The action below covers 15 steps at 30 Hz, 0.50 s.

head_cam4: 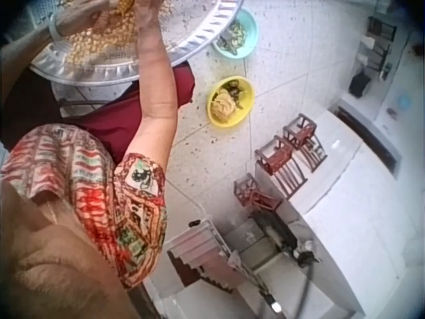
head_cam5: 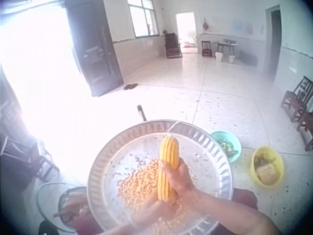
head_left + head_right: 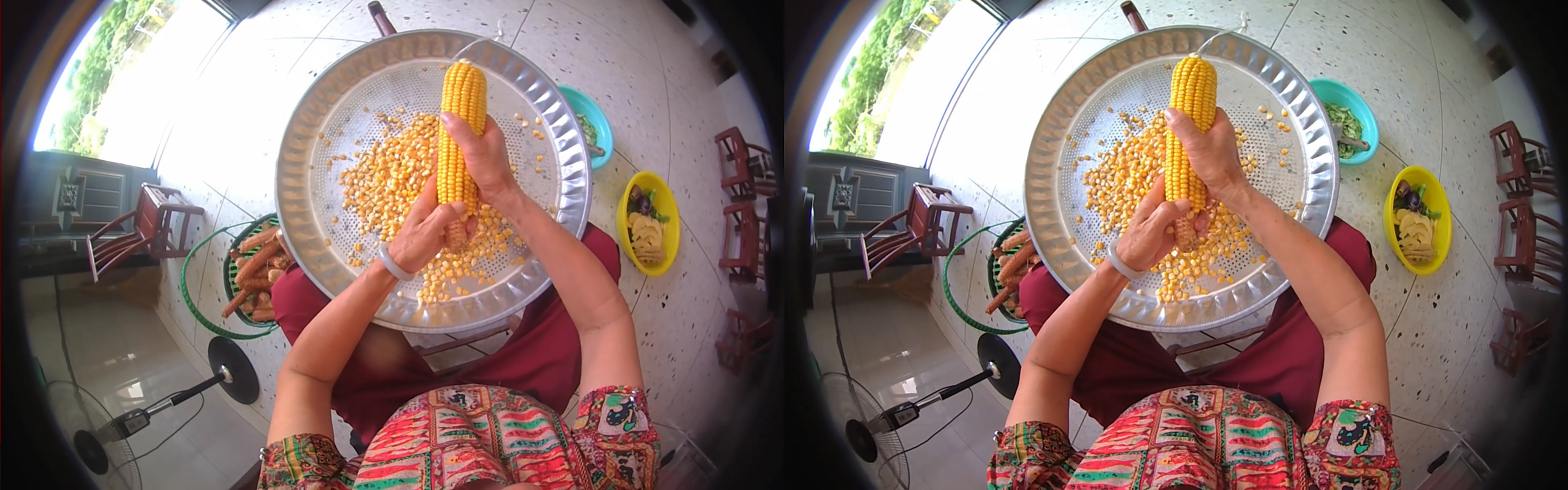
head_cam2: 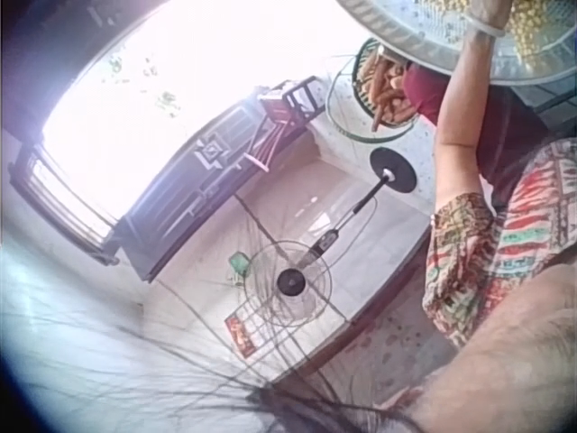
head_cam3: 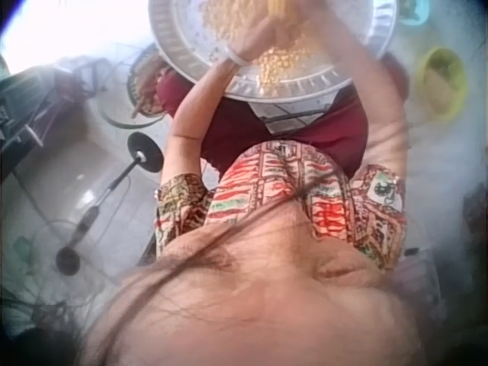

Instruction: The person strips corn kernels from corn cobs into a metal tray by hand.

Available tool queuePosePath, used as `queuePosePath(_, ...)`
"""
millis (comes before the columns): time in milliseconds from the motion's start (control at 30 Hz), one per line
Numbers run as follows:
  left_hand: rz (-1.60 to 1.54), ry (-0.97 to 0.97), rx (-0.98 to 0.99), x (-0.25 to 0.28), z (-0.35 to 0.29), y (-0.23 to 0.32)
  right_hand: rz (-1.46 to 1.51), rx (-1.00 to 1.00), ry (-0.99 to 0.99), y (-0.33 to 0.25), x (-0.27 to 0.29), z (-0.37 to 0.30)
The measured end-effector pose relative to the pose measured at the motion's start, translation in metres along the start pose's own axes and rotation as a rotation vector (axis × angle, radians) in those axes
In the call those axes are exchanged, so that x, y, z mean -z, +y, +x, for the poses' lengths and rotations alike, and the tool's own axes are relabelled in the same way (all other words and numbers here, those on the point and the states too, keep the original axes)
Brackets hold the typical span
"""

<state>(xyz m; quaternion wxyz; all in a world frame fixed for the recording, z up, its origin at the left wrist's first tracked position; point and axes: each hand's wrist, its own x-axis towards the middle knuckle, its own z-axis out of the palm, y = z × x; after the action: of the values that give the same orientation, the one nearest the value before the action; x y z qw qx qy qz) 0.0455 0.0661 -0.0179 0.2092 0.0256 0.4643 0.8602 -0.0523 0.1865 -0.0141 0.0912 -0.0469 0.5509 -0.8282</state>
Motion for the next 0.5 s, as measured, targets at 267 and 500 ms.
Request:
queuePosePath(267, -0.07, 0.056, 0.0, -0.0024, -0.0006, 0.002, 0.057, 0.022, 0.029, 0.0024, -0.0032, 0.0015)
queuePosePath(500, -0.084, 0.043, 0.002, -0.0009, -0.0012, 0.0014, 0.026, 0.043, 0.015, -0.0009, -0.0043, -0.001)
